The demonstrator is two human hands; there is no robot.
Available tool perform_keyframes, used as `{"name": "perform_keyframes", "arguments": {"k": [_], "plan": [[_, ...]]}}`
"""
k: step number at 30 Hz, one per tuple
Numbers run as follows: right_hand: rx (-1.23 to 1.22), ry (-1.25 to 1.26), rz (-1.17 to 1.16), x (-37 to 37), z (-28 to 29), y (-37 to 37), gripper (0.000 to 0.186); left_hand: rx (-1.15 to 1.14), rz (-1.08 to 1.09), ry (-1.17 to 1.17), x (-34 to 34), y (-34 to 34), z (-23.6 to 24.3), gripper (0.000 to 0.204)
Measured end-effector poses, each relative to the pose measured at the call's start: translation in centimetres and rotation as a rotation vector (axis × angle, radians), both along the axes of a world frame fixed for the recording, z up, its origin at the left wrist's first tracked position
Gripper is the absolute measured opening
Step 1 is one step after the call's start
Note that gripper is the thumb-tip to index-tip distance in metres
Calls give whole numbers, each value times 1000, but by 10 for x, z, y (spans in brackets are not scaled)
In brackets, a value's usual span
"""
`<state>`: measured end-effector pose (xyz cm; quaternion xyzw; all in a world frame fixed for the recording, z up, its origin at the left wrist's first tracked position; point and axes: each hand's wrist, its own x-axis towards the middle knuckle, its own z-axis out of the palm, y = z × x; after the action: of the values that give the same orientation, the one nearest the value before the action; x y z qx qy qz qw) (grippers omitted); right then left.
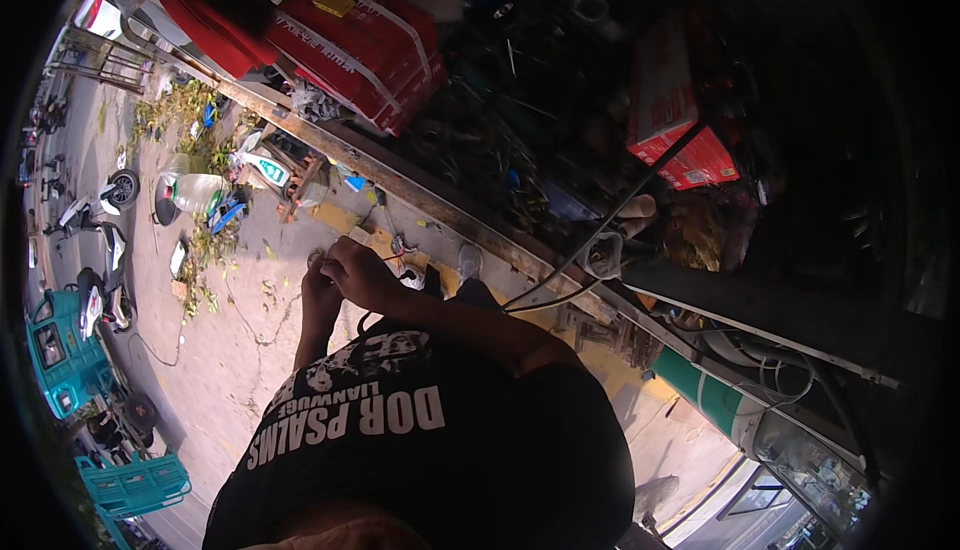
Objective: The person strips the insulation from red and black wires, twists the exposed ends together, and wraps the connection with electrical tape. The work is performed outdoors near a teal three-wheeled vehicle and a scooter.
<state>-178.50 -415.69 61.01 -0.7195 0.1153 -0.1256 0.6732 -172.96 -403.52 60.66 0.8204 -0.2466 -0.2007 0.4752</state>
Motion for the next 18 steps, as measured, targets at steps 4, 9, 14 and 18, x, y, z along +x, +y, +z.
{"name": "perform_keyframes", "arguments": {"k": [4, 9, 14, 18], "plan": [[51, -51, -71, 8, 9, -12, 17, 7, -3, 120, 3, 14, 8, 11], [-9, -27, -20, 20, 20, -19, 17, -419, 212, 447, 4, 7, 28, 19], [27, 129, 45, 32, 39, -20, 18, -554, 350, 638, 9, 9, 35, 11], [105, 132, 118, 41, 29, -6, 16, -721, 383, 711, 7, 23, 30, 9]]}}
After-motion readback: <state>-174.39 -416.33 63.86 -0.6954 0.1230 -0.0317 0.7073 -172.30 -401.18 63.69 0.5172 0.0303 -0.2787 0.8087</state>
